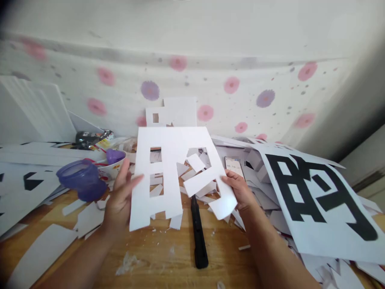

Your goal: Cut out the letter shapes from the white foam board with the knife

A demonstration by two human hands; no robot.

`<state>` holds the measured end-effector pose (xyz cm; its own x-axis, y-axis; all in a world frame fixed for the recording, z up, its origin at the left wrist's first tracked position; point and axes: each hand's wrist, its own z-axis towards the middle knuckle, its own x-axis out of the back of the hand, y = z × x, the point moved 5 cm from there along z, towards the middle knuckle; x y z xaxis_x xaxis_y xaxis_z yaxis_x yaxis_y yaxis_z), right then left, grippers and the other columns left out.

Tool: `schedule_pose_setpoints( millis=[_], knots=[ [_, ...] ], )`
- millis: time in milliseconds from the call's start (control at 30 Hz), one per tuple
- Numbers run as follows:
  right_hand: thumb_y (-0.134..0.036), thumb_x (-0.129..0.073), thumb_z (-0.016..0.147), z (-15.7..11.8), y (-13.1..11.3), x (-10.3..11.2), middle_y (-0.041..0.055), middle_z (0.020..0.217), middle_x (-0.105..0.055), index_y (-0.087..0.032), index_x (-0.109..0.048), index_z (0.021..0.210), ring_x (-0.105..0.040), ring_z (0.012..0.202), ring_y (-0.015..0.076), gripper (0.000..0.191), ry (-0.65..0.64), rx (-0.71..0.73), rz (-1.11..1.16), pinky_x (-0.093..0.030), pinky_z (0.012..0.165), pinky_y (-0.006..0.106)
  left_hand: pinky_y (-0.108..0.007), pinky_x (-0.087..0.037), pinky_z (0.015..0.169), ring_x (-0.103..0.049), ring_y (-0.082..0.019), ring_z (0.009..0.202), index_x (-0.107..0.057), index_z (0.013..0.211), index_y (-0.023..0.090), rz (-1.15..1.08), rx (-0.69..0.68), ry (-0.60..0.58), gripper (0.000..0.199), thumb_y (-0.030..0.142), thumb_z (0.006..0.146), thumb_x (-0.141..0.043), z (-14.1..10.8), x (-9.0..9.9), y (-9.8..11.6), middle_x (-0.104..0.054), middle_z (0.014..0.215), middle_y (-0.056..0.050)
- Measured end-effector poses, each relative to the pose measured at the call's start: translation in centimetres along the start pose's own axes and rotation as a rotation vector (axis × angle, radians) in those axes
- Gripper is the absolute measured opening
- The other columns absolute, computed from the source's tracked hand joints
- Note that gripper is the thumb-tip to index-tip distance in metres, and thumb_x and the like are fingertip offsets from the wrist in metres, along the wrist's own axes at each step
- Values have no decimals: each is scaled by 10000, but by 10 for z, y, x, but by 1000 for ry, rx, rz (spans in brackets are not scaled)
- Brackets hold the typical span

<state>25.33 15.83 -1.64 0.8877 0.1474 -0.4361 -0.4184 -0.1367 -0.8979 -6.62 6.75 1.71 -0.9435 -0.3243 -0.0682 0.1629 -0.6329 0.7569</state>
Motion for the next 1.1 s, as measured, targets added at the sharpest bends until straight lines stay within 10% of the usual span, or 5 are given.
schedule_pose_setpoints(
  millis=[133, 233, 833, 1100],
  knots=[
    [-252, -843, 589, 7, 10, -5, 9, 731, -737, -202, -678, 794, -656, 598, 155, 268, 38, 44, 23, -543, 584, 266, -366, -506, 953, -590, -251, 1166, -594, 1234, 310, -264, 439, 242, 474, 392, 787, -726, 7, 12, -25, -635, 1257, -52],
    [-249, -846, 583, 10, 16, -9, -17, 709, -728, -209, -667, 752, -639, 598, 134, 249, 64, 78, 38, -513, 576, 237, -338, -571, 648, -696, -245, 774, -615, 1125, 193, -411, 688, 178, 550, 502, 693, -759, 8, 6, -36, -729, 888, -80],
    [-269, -837, 598, 8, 23, -9, -27, 713, -724, -228, -672, 767, -639, 604, 141, 240, 81, 68, -11, -502, 573, 249, -203, -481, 537, -621, -136, 601, -681, 833, 153, -371, 638, 152, 355, 306, 575, -871, 7, 5, -33, -701, 730, -12],
    [-259, -807, 653, 4, 26, -10, 1, 813, -748, -241, -704, 859, -666, 667, 171, 231, 50, 19, -130, -529, 603, 274, -299, -538, 752, -668, -210, 825, -713, 951, 151, -565, 632, 191, 403, 433, 675, -794, 12, 9, -18, -736, 905, -71]
  ],
)
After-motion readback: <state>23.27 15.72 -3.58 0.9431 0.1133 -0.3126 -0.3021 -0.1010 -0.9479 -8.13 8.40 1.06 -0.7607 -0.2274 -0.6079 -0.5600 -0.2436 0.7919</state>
